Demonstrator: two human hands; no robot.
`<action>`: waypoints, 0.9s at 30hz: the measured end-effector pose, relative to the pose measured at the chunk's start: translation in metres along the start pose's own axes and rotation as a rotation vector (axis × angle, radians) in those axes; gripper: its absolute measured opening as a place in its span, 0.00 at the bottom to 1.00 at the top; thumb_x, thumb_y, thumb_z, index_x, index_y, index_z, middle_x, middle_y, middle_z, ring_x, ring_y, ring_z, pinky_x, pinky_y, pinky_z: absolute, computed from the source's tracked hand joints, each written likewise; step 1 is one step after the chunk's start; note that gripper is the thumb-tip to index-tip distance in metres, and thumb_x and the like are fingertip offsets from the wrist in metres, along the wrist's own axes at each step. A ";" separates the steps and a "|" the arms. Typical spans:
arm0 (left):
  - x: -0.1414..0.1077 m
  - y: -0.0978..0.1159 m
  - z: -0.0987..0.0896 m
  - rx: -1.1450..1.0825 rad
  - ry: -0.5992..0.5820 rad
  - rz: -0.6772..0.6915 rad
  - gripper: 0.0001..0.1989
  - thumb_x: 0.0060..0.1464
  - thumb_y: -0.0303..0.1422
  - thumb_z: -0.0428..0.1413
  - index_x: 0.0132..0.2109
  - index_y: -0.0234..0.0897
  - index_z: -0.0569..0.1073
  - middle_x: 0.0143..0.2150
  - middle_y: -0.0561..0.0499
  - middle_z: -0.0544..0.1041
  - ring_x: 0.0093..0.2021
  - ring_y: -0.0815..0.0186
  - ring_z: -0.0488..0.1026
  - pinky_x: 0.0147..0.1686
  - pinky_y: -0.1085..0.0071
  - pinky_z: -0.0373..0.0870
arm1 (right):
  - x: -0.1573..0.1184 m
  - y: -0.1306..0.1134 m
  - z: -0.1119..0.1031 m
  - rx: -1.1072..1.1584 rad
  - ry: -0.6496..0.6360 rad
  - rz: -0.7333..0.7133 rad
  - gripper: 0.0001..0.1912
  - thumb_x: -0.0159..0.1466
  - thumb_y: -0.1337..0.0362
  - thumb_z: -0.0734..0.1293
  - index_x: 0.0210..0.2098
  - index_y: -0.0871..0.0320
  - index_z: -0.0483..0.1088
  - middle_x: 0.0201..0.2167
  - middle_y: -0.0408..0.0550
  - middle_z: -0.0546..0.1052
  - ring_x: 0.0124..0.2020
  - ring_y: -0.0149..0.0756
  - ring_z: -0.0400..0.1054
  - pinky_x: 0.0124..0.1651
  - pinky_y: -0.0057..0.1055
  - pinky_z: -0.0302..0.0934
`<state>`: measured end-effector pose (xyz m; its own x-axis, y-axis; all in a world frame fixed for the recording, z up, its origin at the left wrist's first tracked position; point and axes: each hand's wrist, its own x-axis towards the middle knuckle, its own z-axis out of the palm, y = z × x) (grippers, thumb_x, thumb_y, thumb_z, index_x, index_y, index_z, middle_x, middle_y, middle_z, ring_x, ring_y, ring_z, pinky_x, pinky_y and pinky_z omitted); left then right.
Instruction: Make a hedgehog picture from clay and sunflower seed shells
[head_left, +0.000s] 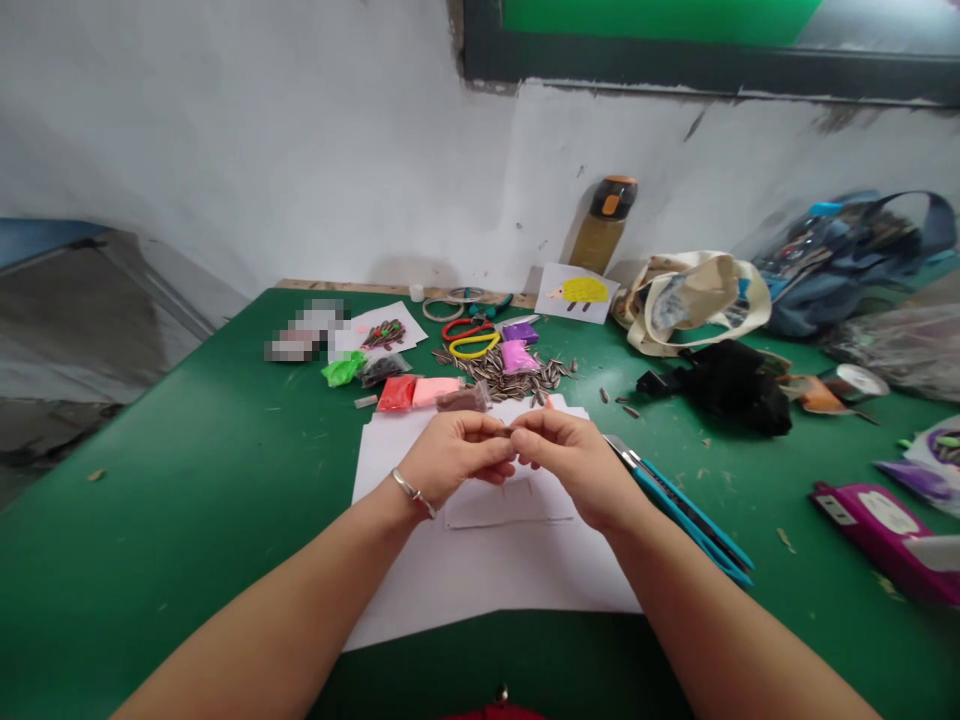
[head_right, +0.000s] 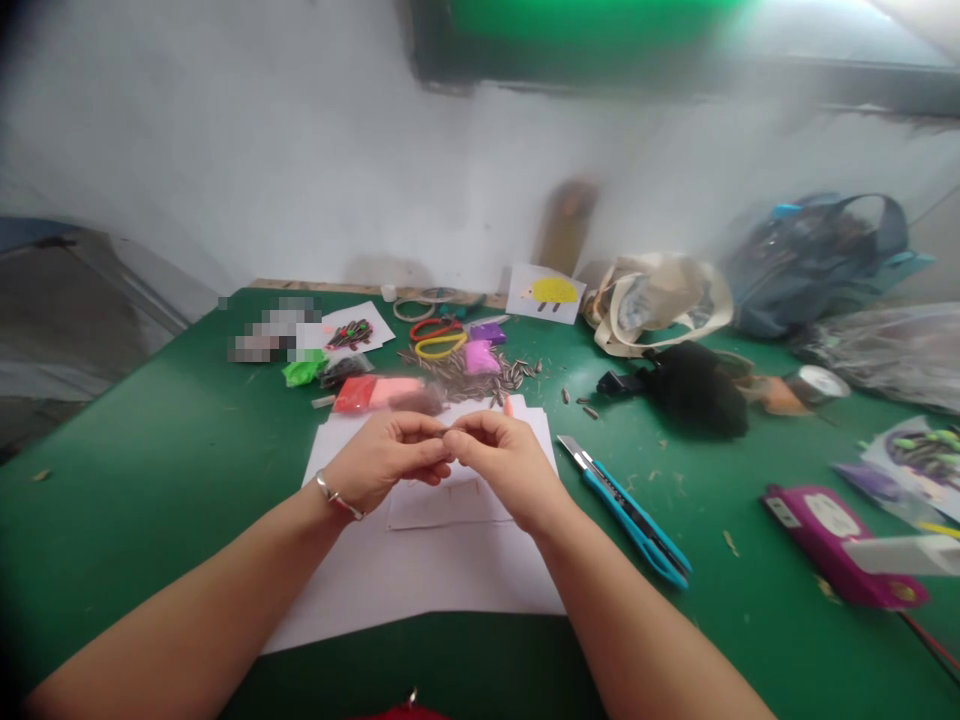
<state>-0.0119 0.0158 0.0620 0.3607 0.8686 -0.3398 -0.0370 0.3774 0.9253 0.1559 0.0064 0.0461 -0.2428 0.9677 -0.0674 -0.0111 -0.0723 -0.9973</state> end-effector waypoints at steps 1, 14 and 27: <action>0.000 0.000 0.001 0.015 -0.011 0.001 0.08 0.45 0.32 0.65 0.32 0.31 0.77 0.27 0.47 0.77 0.26 0.67 0.74 0.28 0.71 0.73 | 0.000 0.001 0.000 -0.005 0.005 0.003 0.07 0.57 0.60 0.68 0.30 0.58 0.73 0.26 0.42 0.74 0.28 0.30 0.65 0.34 0.29 0.60; 0.000 0.005 -0.009 0.009 -0.030 -0.035 0.14 0.47 0.40 0.63 0.36 0.32 0.77 0.31 0.43 0.79 0.30 0.64 0.76 0.33 0.67 0.74 | 0.002 0.001 -0.004 0.121 -0.029 0.063 0.13 0.56 0.58 0.70 0.37 0.60 0.76 0.28 0.46 0.76 0.30 0.32 0.67 0.37 0.34 0.61; 0.001 0.004 -0.004 0.058 -0.002 0.004 0.06 0.47 0.31 0.63 0.31 0.31 0.76 0.27 0.46 0.78 0.26 0.66 0.75 0.26 0.72 0.74 | 0.002 0.006 -0.003 0.111 -0.007 0.045 0.08 0.54 0.64 0.70 0.34 0.59 0.73 0.28 0.44 0.75 0.30 0.31 0.67 0.37 0.32 0.60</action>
<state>-0.0157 0.0192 0.0645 0.3624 0.8695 -0.3355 0.0159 0.3541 0.9351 0.1582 0.0085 0.0399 -0.2522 0.9612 -0.1114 -0.1073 -0.1422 -0.9840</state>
